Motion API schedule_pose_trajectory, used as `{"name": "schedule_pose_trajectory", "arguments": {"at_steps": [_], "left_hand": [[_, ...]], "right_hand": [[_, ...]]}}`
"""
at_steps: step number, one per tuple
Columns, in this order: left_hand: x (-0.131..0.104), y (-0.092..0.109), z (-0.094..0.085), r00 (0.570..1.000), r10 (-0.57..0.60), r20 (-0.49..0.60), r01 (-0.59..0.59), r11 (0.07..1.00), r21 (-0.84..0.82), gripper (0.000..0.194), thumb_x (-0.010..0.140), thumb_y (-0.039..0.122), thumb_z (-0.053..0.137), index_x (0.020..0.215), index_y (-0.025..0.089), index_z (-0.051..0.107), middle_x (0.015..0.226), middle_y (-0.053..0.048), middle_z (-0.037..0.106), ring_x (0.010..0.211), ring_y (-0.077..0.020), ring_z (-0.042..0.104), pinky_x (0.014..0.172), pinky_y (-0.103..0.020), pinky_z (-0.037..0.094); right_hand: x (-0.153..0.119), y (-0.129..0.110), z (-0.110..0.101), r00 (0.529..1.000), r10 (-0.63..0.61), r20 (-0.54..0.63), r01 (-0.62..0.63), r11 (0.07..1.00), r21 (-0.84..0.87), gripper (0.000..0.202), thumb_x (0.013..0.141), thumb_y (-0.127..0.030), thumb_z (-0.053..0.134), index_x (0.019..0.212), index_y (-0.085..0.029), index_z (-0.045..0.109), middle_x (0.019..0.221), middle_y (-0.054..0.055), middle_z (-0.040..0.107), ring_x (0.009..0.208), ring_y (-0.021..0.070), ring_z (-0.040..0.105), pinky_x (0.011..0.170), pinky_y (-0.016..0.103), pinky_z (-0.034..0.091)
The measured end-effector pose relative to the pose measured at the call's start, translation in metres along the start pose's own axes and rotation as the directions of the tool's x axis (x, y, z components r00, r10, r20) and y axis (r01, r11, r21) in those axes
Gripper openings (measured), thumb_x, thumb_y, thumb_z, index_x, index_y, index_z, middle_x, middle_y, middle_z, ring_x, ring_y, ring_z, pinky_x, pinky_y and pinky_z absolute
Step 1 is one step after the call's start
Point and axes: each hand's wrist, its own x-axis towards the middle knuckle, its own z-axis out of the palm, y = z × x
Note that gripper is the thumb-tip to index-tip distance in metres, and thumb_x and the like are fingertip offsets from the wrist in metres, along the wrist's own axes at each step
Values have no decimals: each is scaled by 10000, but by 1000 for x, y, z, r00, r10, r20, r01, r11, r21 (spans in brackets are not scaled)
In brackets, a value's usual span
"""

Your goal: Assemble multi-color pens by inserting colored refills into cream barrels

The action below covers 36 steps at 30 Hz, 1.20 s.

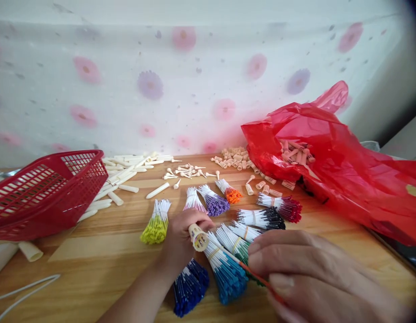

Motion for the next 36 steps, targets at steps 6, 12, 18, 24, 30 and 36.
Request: {"name": "schedule_pose_trajectory", "arguments": {"at_steps": [6, 12, 18, 24, 30, 36], "left_hand": [[-1, 1, 2, 998, 60, 17, -60, 998, 7, 182, 817, 204, 612, 647, 153, 654, 611, -8, 641, 593, -127, 594, 577, -226, 442], [-3, -3, 3, 998, 42, 49, -43, 999, 17, 179, 830, 238, 602, 668, 172, 637, 616, 5, 606, 611, -136, 575, 580, -234, 427], [-8, -9, -5, 988, 6, 155, -11, 999, 36, 358, 843, 509, 542, 1027, 207, 599, 940, -53, 610, 899, -222, 573, 778, -317, 446], [-9, -5, -9, 976, 10, 216, -26, 997, 71, 485, 901, 584, 313, 1126, 218, 538, 1012, -80, 565, 979, -249, 530, 825, -340, 426], [-8, -7, -3, 990, 20, 143, -47, 981, 188, 396, 924, 517, 341, 930, 195, 572, 893, -63, 549, 865, -229, 536, 736, -321, 417], [-9, -8, -3, 990, 107, 88, -131, 928, 349, 360, 931, 472, 370, 865, 178, 568, 834, -53, 543, 789, -215, 537, 672, -305, 398]], "right_hand": [[7, -8, 28, 964, 83, -254, -102, 993, -63, 260, 732, -87, 721, 946, -197, 625, 844, 16, 740, 785, 162, 708, 774, 231, 600], [15, 9, 42, 988, -63, -139, 52, 995, -81, 182, 776, -46, 644, 935, -133, 625, 828, 80, 722, 787, 146, 691, 752, 222, 575], [7, 30, 56, 976, 111, -187, -125, 990, -66, 125, 812, -81, 615, 903, -165, 632, 815, 56, 618, 742, 148, 592, 649, 274, 516], [3, 41, 51, 974, 193, -118, -197, 980, -24, 83, 834, -111, 624, 853, -185, 591, 823, 24, 568, 785, 131, 555, 684, 252, 464], [3, 43, 57, 963, 233, -138, -238, 971, -20, 152, 857, -60, 542, 913, -182, 615, 889, 43, 579, 819, 136, 553, 723, 260, 461], [3, 46, 67, 835, 520, -180, -455, 836, 306, 94, 817, -148, 611, 737, -185, 641, 749, 7, 581, 736, 134, 554, 674, 257, 433]]}}
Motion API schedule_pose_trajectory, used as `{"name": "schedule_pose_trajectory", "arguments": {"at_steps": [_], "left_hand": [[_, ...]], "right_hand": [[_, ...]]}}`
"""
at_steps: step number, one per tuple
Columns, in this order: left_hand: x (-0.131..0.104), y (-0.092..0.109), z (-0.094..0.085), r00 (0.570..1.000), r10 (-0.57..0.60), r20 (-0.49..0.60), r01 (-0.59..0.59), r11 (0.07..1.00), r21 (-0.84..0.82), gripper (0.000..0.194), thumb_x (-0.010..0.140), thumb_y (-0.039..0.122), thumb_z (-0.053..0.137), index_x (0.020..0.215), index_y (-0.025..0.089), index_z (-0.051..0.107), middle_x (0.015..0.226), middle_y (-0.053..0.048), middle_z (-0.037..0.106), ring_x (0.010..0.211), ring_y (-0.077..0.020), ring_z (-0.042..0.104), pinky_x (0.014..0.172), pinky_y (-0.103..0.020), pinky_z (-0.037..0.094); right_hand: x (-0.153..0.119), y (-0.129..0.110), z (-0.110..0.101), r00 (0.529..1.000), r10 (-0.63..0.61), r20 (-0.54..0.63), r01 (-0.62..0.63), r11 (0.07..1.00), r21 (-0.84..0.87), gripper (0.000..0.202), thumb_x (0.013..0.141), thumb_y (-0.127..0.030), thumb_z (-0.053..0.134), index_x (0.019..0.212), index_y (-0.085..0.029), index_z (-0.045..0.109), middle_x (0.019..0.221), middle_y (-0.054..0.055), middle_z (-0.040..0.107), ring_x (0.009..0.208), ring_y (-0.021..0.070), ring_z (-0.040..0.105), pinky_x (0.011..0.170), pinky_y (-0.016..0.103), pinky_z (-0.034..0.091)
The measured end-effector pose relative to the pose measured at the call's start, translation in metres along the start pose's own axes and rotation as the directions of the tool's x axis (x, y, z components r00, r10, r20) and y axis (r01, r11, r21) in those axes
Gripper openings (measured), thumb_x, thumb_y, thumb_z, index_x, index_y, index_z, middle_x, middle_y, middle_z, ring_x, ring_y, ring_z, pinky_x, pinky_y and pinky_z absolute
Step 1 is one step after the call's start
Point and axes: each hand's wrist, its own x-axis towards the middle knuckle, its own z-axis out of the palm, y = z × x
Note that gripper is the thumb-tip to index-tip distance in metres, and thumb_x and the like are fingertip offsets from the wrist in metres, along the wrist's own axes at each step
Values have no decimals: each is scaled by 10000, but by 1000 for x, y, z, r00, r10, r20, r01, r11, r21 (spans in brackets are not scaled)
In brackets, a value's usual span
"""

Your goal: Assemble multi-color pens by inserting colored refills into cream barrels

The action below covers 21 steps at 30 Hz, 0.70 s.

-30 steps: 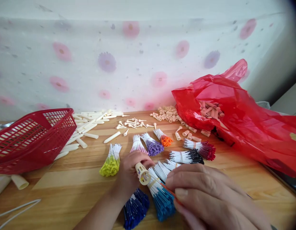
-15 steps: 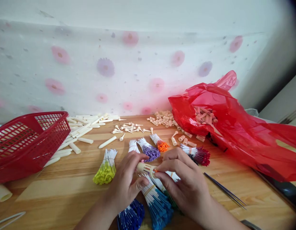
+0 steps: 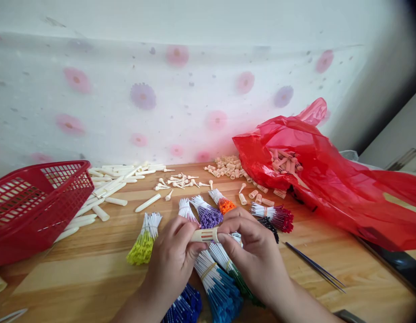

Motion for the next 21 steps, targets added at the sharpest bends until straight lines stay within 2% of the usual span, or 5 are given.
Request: {"name": "schedule_pose_trajectory", "arguments": {"at_steps": [5, 12, 16, 19, 21], "left_hand": [[3, 0, -1, 1000, 13, -22, -11, 995, 103, 359, 928, 470, 382, 854, 179, 579, 816, -51, 554, 776, -219, 540, 665, -309, 395], [3, -2, -1, 999, -18, -33, 23, 989, 146, 286, 922, 412, 420, 808, 199, 574, 800, -47, 558, 764, -220, 541, 653, -306, 397], [4, -3, 1, 998, -54, -28, 56, 997, 57, 244, 913, 382, 444, 813, 198, 569, 812, -49, 573, 779, -223, 554, 669, -309, 414], [4, -7, 1, 993, -120, 0, 119, 989, -83, 234, 912, 382, 441, 844, 199, 571, 811, -40, 589, 769, -212, 576, 662, -295, 438], [4, -10, 1, 981, -195, -2, 191, 963, -190, 249, 908, 414, 434, 896, 203, 566, 796, -27, 605, 733, -200, 590, 641, -278, 454]], "right_hand": [[1, 7, 5, 987, 163, 9, -162, 975, 149, 110, 819, -219, 618, 718, -180, 636, 780, 8, 542, 741, 136, 530, 695, 268, 419], [1, 11, 5, 986, 163, 47, -169, 967, 189, 161, 843, -281, 600, 732, -173, 644, 824, 20, 533, 786, 144, 534, 735, 280, 426], [3, 11, 4, 984, 117, 136, -148, 956, 253, 168, 872, -288, 574, 803, -191, 692, 874, 29, 544, 853, 150, 555, 791, 296, 452], [12, 16, -16, 997, -4, 73, -5, 993, 122, 175, 881, -280, 557, 893, -198, 711, 925, 54, 577, 920, 174, 567, 828, 323, 462], [23, 25, -46, 994, -85, -74, 75, 988, -138, 180, 883, -270, 544, 917, -191, 702, 946, 68, 603, 944, 187, 568, 841, 332, 458]]}}
